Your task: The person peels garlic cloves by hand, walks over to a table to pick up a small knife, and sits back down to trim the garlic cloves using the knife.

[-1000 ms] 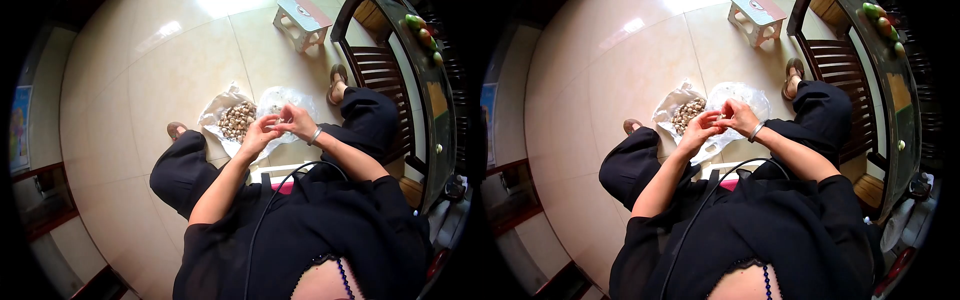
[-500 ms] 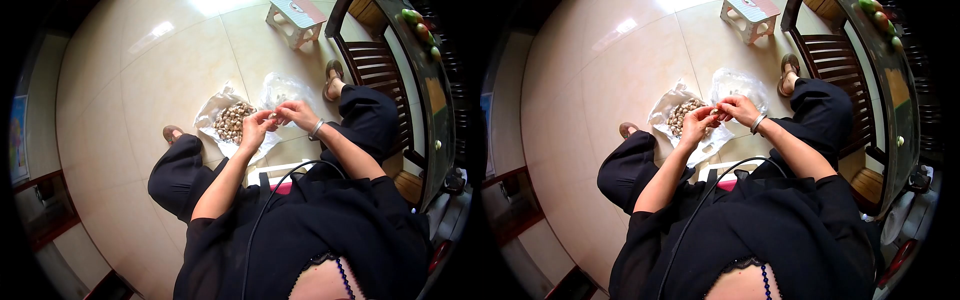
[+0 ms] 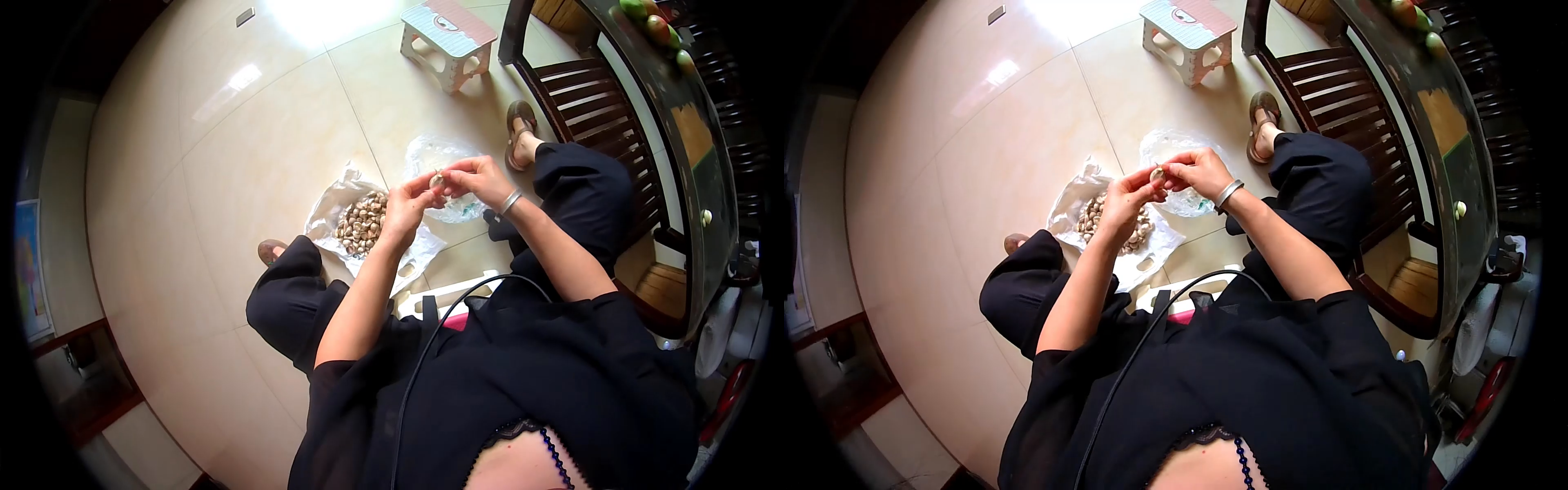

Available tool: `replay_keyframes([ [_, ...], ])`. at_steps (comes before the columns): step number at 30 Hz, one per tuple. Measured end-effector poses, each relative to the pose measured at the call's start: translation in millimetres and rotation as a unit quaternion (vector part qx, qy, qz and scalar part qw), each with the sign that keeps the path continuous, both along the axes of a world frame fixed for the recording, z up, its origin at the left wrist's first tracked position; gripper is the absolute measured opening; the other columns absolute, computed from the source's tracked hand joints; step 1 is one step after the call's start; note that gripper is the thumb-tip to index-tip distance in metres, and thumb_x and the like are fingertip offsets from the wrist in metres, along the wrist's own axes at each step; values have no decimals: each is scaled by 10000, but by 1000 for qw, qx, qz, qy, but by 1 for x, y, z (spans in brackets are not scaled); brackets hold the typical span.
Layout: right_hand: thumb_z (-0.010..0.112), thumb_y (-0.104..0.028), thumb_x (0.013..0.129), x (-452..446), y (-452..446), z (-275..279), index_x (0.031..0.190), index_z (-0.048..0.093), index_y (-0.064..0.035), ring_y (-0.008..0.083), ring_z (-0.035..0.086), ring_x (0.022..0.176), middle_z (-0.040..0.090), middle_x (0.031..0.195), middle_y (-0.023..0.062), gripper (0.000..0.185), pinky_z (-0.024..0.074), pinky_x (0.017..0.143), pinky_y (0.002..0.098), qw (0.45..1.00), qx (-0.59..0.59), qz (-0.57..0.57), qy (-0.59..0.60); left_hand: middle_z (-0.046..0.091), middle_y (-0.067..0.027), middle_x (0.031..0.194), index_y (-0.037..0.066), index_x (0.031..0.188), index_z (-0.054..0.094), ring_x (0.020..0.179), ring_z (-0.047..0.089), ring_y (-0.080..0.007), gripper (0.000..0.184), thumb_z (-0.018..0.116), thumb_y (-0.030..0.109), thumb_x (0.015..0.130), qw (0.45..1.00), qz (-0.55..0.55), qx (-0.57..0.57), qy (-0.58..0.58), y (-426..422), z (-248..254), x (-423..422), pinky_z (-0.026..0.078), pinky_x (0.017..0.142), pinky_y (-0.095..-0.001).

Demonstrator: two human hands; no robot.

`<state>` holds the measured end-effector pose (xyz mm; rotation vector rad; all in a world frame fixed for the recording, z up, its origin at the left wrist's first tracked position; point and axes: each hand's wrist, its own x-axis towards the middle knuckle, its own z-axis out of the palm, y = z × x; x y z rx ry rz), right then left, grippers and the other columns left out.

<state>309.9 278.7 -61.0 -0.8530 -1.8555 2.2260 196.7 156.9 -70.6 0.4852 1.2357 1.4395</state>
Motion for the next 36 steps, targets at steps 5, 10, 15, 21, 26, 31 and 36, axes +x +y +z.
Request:
replay_keyframes([
  [5, 498, -127, 793, 4, 8, -4, 867, 545, 34, 101, 559, 600, 575, 737, 67, 183, 473, 551, 207, 995, -57, -73, -36, 567, -94, 808, -44, 977, 495, 662, 540, -145, 254, 464, 149, 814, 984, -5, 11, -179, 15, -8, 0, 442, 637, -239],
  [10, 495, -142, 797, 7, 11, -7, 868, 545, 29, 89, 553, 581, 573, 728, 59, 192, 470, 539, 201, 993, -49, -94, -48, 563, -72, 759, -32, 950, 507, 621, 526, -128, 232, 437, 153, 829, 990, -23, -26, -137, 28, -7, 7, 438, 595, -231],
  [15, 465, -133, 813, 6, 13, -8, 873, 544, 24, 70, 535, 553, 567, 705, 42, 186, 454, 518, 194, 990, -86, -111, -14, 550, -82, 752, -39, 963, 489, 603, 518, -137, 209, 401, 100, 833, 981, 10, 11, -194, 34, -14, 3, 426, 573, -230],
  [21, 439, -101, 810, 3, 12, 1, 859, 539, 20, 62, 520, 533, 558, 664, 41, 165, 448, 501, 184, 987, -82, -135, 41, 525, -79, 737, 4, 919, 444, 532, 448, -108, 131, 424, 86, 819, 965, 25, 20, -261, 38, -5, 1, 364, 504, -203],
  [26, 487, -138, 795, 2, 11, 4, 875, 543, 4, 50, 501, 527, 543, 664, 19, 172, 426, 490, 171, 990, -56, -128, 33, 513, -73, 708, 21, 917, 425, 519, 447, -109, 141, 461, 88, 798, 954, 5, 36, -297, 39, -8, -2, 355, 483, -201],
  [31, 586, -181, 734, 0, 5, 15, 871, 550, -29, 48, 494, 539, 535, 659, 9, 208, 404, 497, 173, 991, 90, -95, 38, 481, -42, 670, 28, 888, 453, 506, 421, -91, 109, 461, 85, 795, 961, 20, 20, -276, 39, -5, 0, 336, 463, -195],
  [36, 640, -182, 675, 0, 8, 8, 797, 548, -31, 51, 509, 576, 557, 644, 29, 215, 409, 522, 195, 987, 117, -98, 41, 477, -46, 666, 41, 850, 441, 496, 432, -111, 68, 448, 86, 800, 961, -6, 13, -276, 37, 6, 4, 348, 460, -210],
])
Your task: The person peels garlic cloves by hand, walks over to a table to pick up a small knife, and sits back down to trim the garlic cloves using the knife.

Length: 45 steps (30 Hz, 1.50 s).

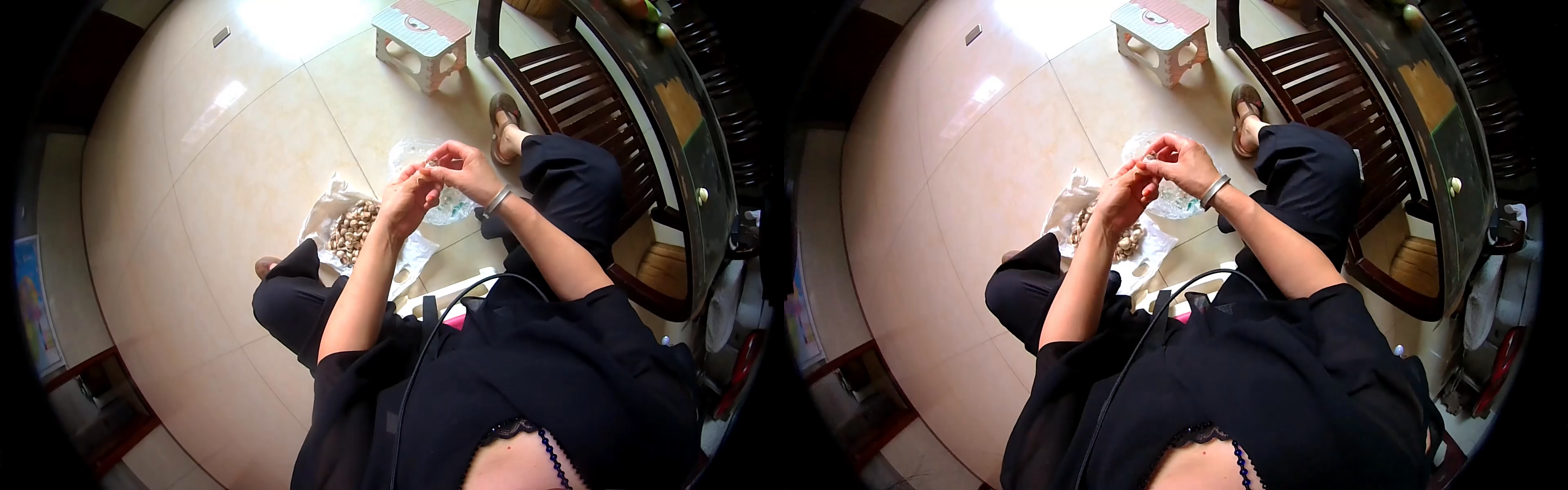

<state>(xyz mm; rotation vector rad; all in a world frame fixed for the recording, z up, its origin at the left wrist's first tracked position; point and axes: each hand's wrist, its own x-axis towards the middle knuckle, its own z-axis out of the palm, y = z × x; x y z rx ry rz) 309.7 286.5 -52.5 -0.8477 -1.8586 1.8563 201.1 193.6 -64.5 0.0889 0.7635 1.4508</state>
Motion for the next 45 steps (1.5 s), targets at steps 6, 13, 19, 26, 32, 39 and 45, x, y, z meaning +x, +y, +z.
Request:
replay_keyframes([
  [6, 586, -150, 729, -1, -2, 7, 700, 534, -2, 57, 491, 482, 553, 576, 38, 160, 392, 428, 198, 998, 46, -46, -20, 537, -123, 796, 25, 890, 447, 615, 500, -153, 231, 368, 240, 858, 999, 1, 20, -50, -9, 11, -4, 397, 570, -225],
  [13, 548, -137, 766, -1, 0, 2, 699, 525, 9, 47, 458, 444, 531, 562, 24, 162, 365, 396, 183, 999, -10, -44, 12, 536, -99, 777, 3, 939, 443, 605, 504, -130, 182, 462, 138, 819, 993, -19, 50, 102, -7, 9, 0, 403, 547, -207],
  [19, 525, -133, 785, 1, 4, -3, 776, 519, -6, 25, 417, 445, 501, 598, 2, 128, 316, 381, 145, 985, -139, -100, 31, 540, -99, 775, 6, 923, 449, 603, 511, -126, 189, 484, 153, 810, 991, -2, 47, 125, -8, 8, 0, 409, 542, -204],
  [26, 544, -91, 708, 7, 0, -29, 756, 601, -15, 149, 534, 472, 570, 658, 110, 106, 431, 482, 263, 978, 179, -45, -101, 549, -116, 794, -4, 913, 467, 656, 556, -165, 185, 498, 135, 795, 978, 11, 29, 208, -7, 10, 2, 453, 601, -237],
  [32, 492, -216, 756, 5, 2, -29, 786, 565, -41, 284, 523, 702, 549, 776, 152, 192, 423, 644, 348, 873, 463, 20, -150, 555, -95, 664, -22, 776, 508, 546, 552, -155, 120, 515, 98, 772, 945, 16, -28, 326, -7, 3, 3, 462, 499, -247],
  [39, 461, -394, 767, -1, -18, 3, 674, 482, -69, 314, 536, 586, 542, 618, 134, 339, 412, 510, 390, 928, 298, -1, -223, 553, -78, 619, -23, 768, 506, 496, 547, -137, 112, 491, 87, 786, 941, -30, -25, 336, -6, -2, 12, 468, 457, -234],
  [45, 447, -290, 785, 0, -13, -4, 710, 492, -82, 330, 530, 602, 541, 625, 143, 225, 411, 524, 404, 934, 321, 3, -155, 558, -81, 633, -12, 755, 498, 509, 561, -156, 115, 501, 100, 785, 945, -78, -31, 316, -7, 11, 6, 478, 476, -238],
])
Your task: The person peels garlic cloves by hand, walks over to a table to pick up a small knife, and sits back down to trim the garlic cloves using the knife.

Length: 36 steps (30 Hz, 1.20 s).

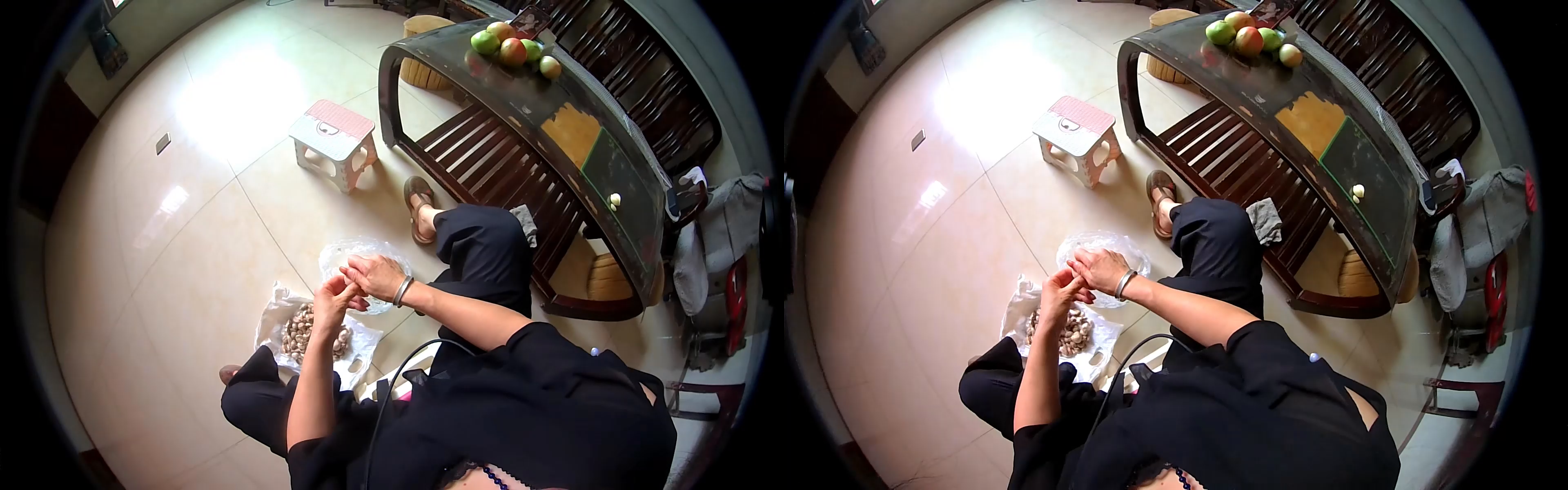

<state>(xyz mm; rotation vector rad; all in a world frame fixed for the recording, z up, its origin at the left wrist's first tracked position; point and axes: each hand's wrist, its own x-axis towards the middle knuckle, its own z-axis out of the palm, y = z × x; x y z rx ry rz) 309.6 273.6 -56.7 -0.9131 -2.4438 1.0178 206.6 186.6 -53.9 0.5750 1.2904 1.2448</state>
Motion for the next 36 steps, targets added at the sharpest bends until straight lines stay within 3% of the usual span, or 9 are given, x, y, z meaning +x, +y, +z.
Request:
replay_keyframes([
  [10, 502, -210, 746, 2, 6, -10, 639, 476, -37, 330, 510, 533, 514, 575, 161, 205, 402, 477, 376, 989, 106, 61, 83, 572, -122, 751, -43, 889, 498, 566, 567, -170, 204, 537, 111, 760, 999, -32, 17, -9, -5, 0, -8, 471, 525, -248],
  [12, 517, -175, 737, -1, 7, -18, 639, 503, -14, 243, 545, 529, 527, 583, 148, 189, 413, 480, 320, 994, -77, -14, 82, 572, -106, 787, -37, 924, 506, 613, 565, -162, 233, 549, 118, 756, 999, -26, 11, -40, -5, -1, -11, 460, 556, -240],
  [15, 527, -189, 762, -1, 9, -3, 643, 504, -12, 95, 453, 468, 485, 508, 67, 214, 362, 432, 259, 987, -103, -42, 115, 578, -115, 782, -44, 935, 512, 599, 564, -157, 228, 543, 93, 756, 994, 8, 34, -102, -6, -3, -13, 476, 571, -249],
  [16, 515, -201, 763, -1, 11, -3, 632, 497, -2, 190, 511, 475, 506, 552, 151, 239, 392, 460, 301, 985, -120, -49, 115, 579, -118, 783, -45, 932, 512, 599, 565, -158, 226, 545, 93, 756, 993, 11, 32, -114, -6, 0, -13, 477, 568, -248],
  [23, 503, -191, 782, -3, 9, 6, 731, 484, -2, 174, 515, 481, 531, 564, 97, 197, 400, 466, 287, 974, -143, -30, 173, 580, -146, 758, -52, 870, 517, 558, 571, -175, 205, 573, 94, 737, 993, 24, 26, -114, -4, 3, -13, 484, 512, -245],
  [27, 557, -206, 747, -3, 3, 20, 714, 470, -5, 165, 529, 516, 538, 588, 96, 221, 411, 477, 282, 971, -191, 8, 140, 577, -123, 736, -38, 839, 515, 547, 564, -160, 168, 544, 108, 760, 997, 15, 20, -74, -4, 2, -14, 478, 507, -242],
  [29, 606, -281, 693, -1, 5, 25, 708, 475, -20, 193, 538, 522, 526, 572, 99, 293, 425, 493, 286, 995, -92, 17, 44, 571, -102, 718, -31, 814, 527, 540, 563, -159, 136, 519, 97, 769, 998, 22, 31, -51, -5, -4, -13, 475, 505, -245],
  [33, 571, -201, 698, -1, 7, 8, 724, 473, -17, 279, 550, 577, 538, 614, 150, 210, 433, 526, 339, 992, -103, 38, 63, 581, -89, 682, -51, 844, 553, 498, 560, -147, 147, 500, 38, 739, 999, -5, 3, 48, -2, 6, -8, 454, 438, -217],
  [36, 556, -158, 725, 1, 5, 17, 749, 478, -18, 207, 552, 556, 548, 613, 119, 162, 424, 509, 301, 991, -106, 32, 76, 581, -114, 667, -48, 811, 542, 484, 561, -158, 118, 510, 44, 744, 999, -18, -17, 26, -2, 7, -8, 459, 423, -219],
])
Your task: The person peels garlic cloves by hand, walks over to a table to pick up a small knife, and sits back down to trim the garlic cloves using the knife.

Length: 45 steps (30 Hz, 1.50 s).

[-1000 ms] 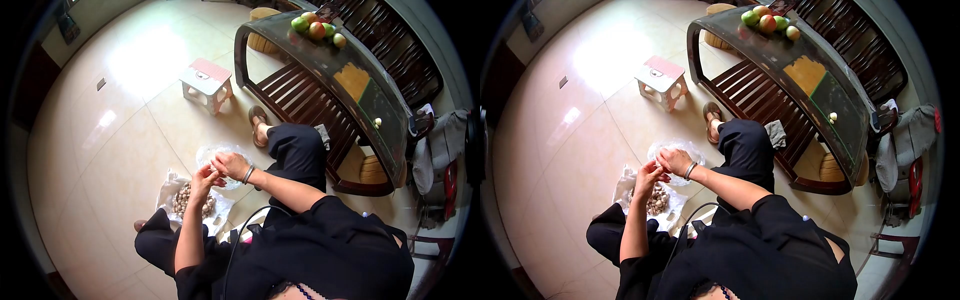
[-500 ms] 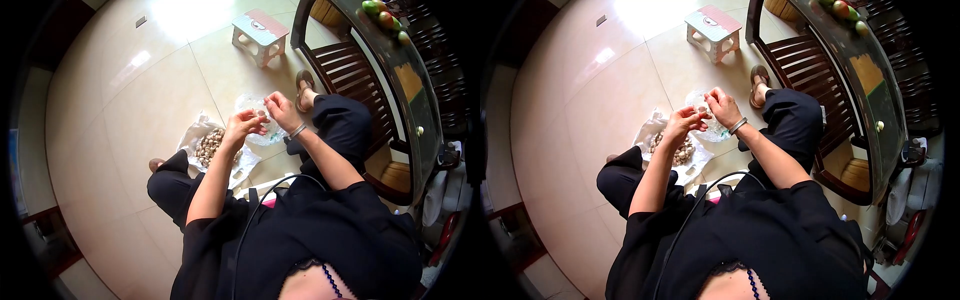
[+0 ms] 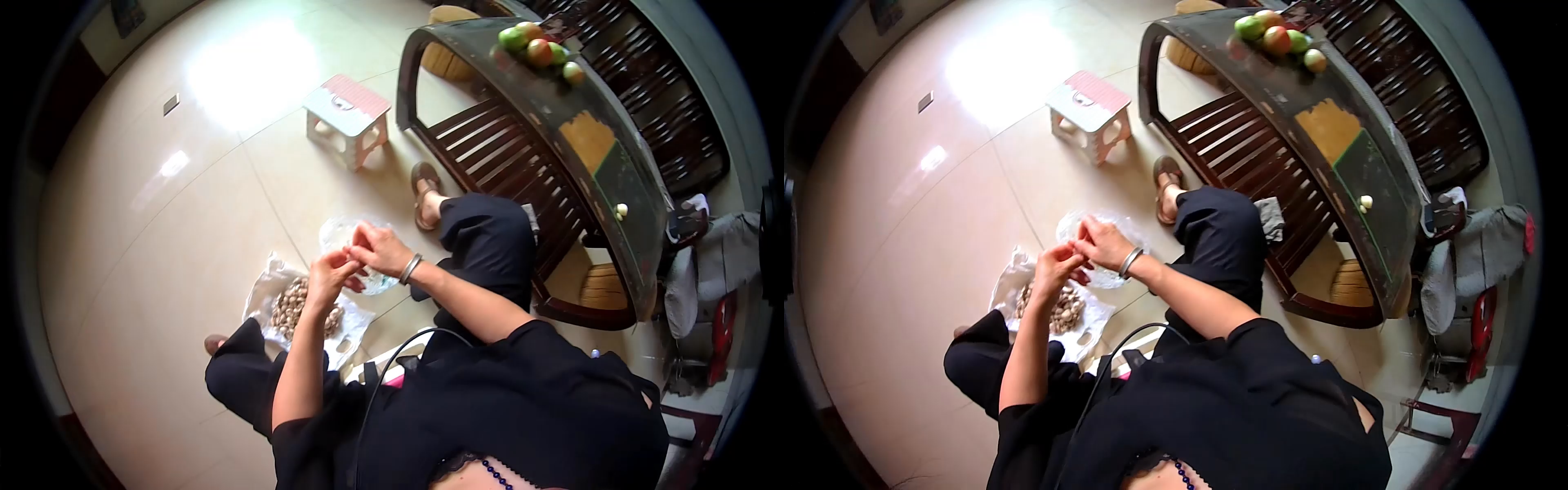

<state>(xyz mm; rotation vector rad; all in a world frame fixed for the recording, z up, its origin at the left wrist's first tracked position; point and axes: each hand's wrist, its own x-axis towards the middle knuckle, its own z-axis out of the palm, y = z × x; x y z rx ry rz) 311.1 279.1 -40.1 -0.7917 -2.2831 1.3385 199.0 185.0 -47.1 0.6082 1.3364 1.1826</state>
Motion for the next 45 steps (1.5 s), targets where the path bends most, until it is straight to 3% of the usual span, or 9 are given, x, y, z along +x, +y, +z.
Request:
replay_keyframes([
  [1, 554, -159, 732, 1, 0, 2, 751, 478, -16, 207, 552, 556, 550, 613, 118, 163, 424, 512, 302, 1000, -6, 6, -2, 581, -121, 661, -46, 801, 539, 479, 561, -161, 111, 516, 47, 746, 1000, 4, -9, -9, -1, 1, 0, 459, 420, -220],
  [2, 560, -159, 711, 1, 0, 3, 729, 470, -5, 278, 554, 596, 551, 641, 148, 179, 428, 545, 342, 999, -33, 9, -5, 582, -118, 656, -43, 795, 538, 476, 558, -156, 119, 521, 66, 750, 1000, 0, -9, -11, -1, 3, 1, 460, 427, -224],
  [18, 553, -172, 715, -1, -3, -6, 710, 487, 0, 262, 541, 604, 542, 656, 143, 184, 423, 551, 328, 999, -45, -7, 0, 581, -113, 648, -40, 783, 533, 473, 553, -150, 137, 539, 92, 749, 1000, 9, -18, -9, -3, -3, 0, 454, 433, -222],
  [24, 537, -177, 731, -1, -4, -10, 730, 478, 6, 281, 539, 618, 541, 669, 153, 192, 424, 563, 339, 1000, -24, -9, 5, 579, -101, 693, -46, 825, 533, 561, 565, -144, 134, 559, 47, 731, 998, 44, 20, 41, -3, -17, 0, 474, 498, -214],
  [26, 528, -173, 739, -2, -4, -14, 736, 475, 4, 290, 541, 631, 541, 678, 159, 185, 425, 566, 344, 1000, -1, -20, 17, 574, -97, 715, -52, 887, 521, 595, 568, -151, 179, 552, 35, 733, 998, 40, 42, -25, -3, -16, -1, 487, 539, -236],
  [30, 524, -165, 741, -2, -3, -11, 735, 470, 3, 294, 544, 635, 543, 674, 161, 176, 426, 566, 346, 1000, 4, -19, 16, 577, -98, 755, -43, 936, 504, 615, 577, -168, 221, 542, 60, 746, 996, 29, 65, -48, -3, -9, 0, 495, 589, -269],
  [32, 527, -154, 738, -1, -2, -9, 731, 466, 5, 293, 547, 632, 545, 665, 160, 170, 425, 565, 347, 999, -26, -37, 12, 568, -135, 791, -50, 992, 473, 653, 585, -197, 256, 517, 22, 751, 992, 39, 60, -105, -3, -9, -1, 499, 607, -278],
  [42, 533, -142, 733, -2, -3, -15, 730, 465, 9, 296, 548, 618, 543, 646, 168, 165, 426, 553, 347, 999, 0, -41, 23, 570, -166, 846, -26, 983, 444, 692, 592, -248, 269, 540, 68, 750, 993, 45, 49, -101, -5, -8, -3, 496, 634, -314],
  [45, 511, -118, 778, -4, -2, -26, 741, 460, 5, 144, 564, 541, 552, 607, 95, 137, 432, 457, 255, 996, -23, -65, 64, 560, -170, 882, -17, 989, 436, 715, 587, -262, 261, 528, 56, 756, 984, 68, 72, -148, -6, -19, -4, 484, 675, -334],
])
